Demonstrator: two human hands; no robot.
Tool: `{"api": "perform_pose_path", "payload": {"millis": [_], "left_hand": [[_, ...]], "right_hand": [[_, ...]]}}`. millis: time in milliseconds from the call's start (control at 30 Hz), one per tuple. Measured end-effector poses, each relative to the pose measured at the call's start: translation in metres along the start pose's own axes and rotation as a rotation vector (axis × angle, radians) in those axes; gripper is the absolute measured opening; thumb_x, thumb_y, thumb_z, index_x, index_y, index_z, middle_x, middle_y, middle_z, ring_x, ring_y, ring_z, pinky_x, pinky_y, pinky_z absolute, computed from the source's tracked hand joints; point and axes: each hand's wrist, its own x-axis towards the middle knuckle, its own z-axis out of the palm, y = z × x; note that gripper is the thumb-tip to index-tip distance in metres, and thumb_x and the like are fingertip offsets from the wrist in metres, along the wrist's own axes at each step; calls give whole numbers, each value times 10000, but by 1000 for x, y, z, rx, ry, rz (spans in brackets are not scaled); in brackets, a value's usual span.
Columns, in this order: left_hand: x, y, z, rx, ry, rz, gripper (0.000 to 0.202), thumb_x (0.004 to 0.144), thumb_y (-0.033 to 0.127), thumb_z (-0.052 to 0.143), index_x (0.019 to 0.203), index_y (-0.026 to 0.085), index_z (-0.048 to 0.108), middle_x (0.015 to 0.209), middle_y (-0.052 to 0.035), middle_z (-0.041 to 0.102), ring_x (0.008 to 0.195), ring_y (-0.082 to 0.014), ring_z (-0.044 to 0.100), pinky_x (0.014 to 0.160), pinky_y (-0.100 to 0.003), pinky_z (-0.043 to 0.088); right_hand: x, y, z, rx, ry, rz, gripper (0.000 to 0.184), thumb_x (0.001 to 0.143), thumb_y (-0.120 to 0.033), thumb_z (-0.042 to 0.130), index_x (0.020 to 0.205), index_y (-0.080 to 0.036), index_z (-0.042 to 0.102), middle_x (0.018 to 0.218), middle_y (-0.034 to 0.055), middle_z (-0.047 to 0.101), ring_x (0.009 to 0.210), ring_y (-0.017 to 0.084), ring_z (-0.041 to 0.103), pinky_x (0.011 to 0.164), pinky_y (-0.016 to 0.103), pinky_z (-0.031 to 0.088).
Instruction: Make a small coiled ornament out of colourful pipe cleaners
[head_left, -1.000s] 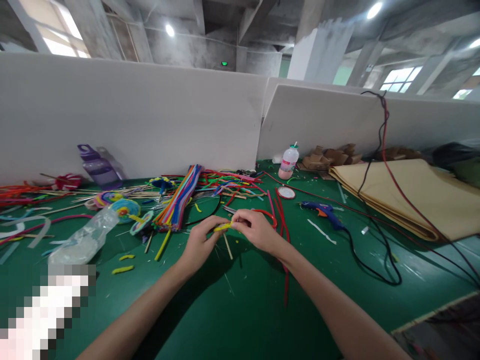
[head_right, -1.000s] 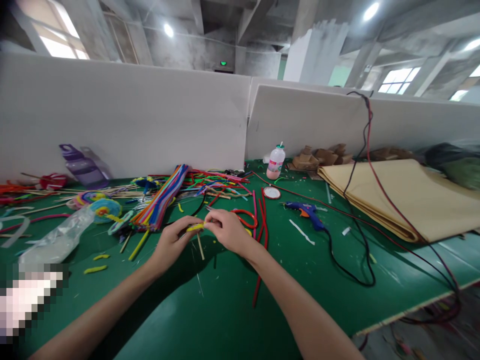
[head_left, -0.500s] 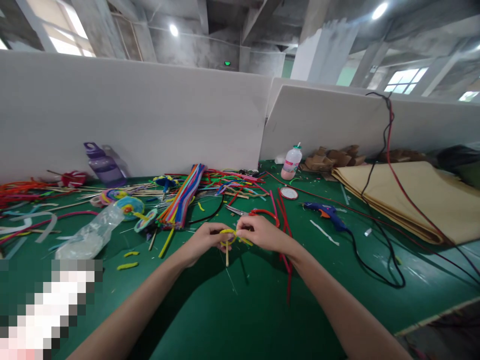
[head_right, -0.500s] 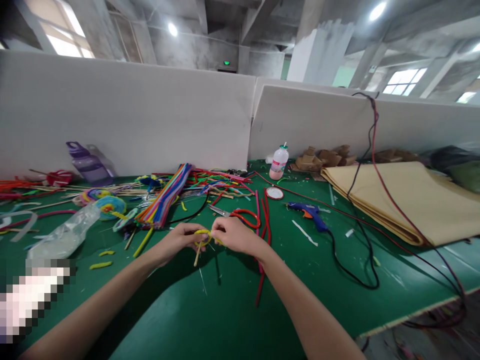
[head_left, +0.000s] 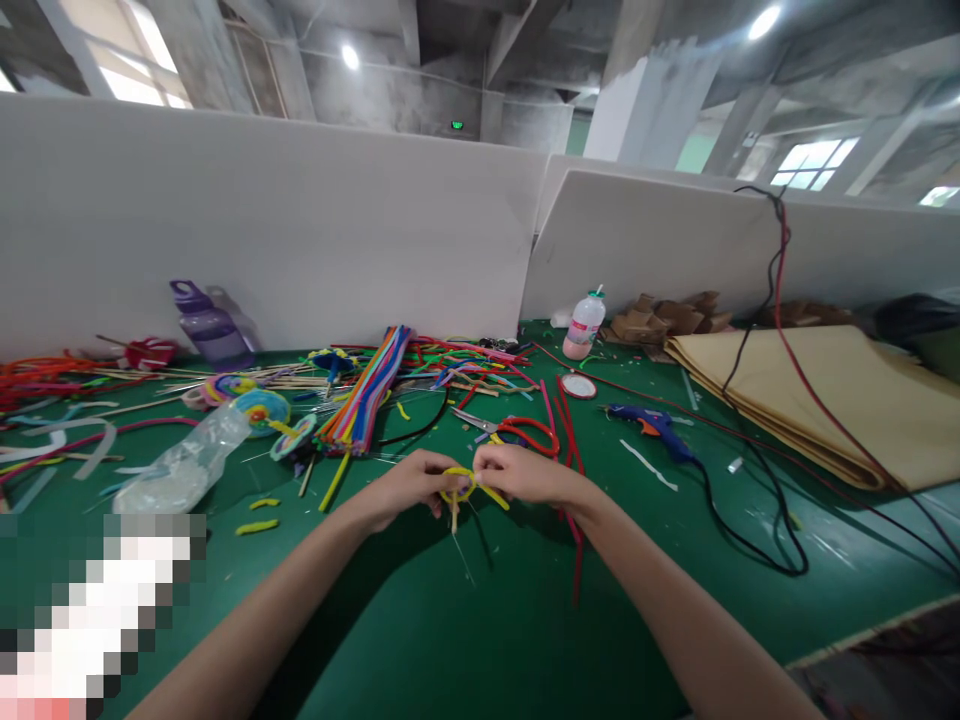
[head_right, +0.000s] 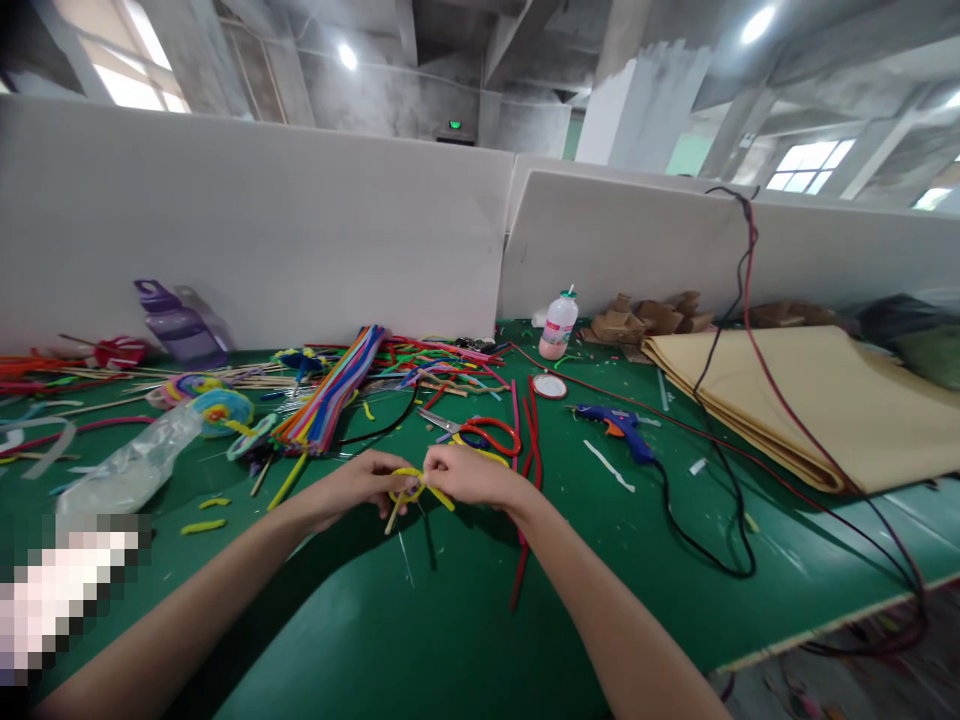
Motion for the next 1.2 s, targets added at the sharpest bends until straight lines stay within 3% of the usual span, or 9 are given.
{"api": "perform_pose_path", "payload": {"millis": [200, 433, 667, 833, 1000, 1200], "left_hand": [[3, -5, -3, 143, 39, 6, 307, 739, 406, 551, 790, 124, 659, 645, -33, 628, 567, -126, 550, 479, -205, 411], [3, -4, -1, 156, 52, 4, 343, 718, 443, 570, 784, 120, 663, 656, -35, 632, 534, -120, 532, 489, -225, 423], [3, -2, -1, 39, 96, 22, 311, 711, 412, 602, 785, 118, 672, 666, -33, 634, 561, -111, 532, 502, -207, 404], [6, -5, -2, 13, 125, 19, 309, 699, 415, 618, 790, 125, 670, 648, -33, 638, 551, -118, 542, 494, -213, 401], [3, -5, -2, -14, 31, 33, 312, 723, 422, 602, 813, 130, 666, 663, -43, 648, 599, -138, 577, 504, -213, 410], [1, -4, -1, 44, -30, 19, 317, 731, 436, 592, 792, 134, 667, 672, -43, 646, 598, -133, 571, 493, -211, 414]], "right_hand": [[6, 3, 2, -176, 50, -26, 85, 736, -206, 511, 717, -151, 573, 667, -13, 537, 594, 86, 457, 511, 191, 315], [6, 7, 3, -52, -20, 43, 192, 713, -319, 577, 790, -144, 600, 650, 3, 580, 581, 106, 537, 504, 200, 373], [4, 7, 1, -14, 33, 41, 197, 668, -309, 619, 779, -149, 593, 645, 10, 609, 571, 122, 567, 480, 199, 395], [3, 6, -1, 32, 66, 81, 108, 705, -221, 541, 756, -141, 592, 557, 0, 586, 482, 103, 534, 443, 194, 379], [4, 7, -6, 180, 75, 73, 139, 711, -167, 526, 843, -156, 567, 515, -48, 502, 452, 69, 446, 422, 174, 320], [5, 3, -1, 391, 111, 36, 138, 744, -204, 533, 873, -173, 493, 575, -53, 508, 503, 62, 453, 460, 169, 319]]}}
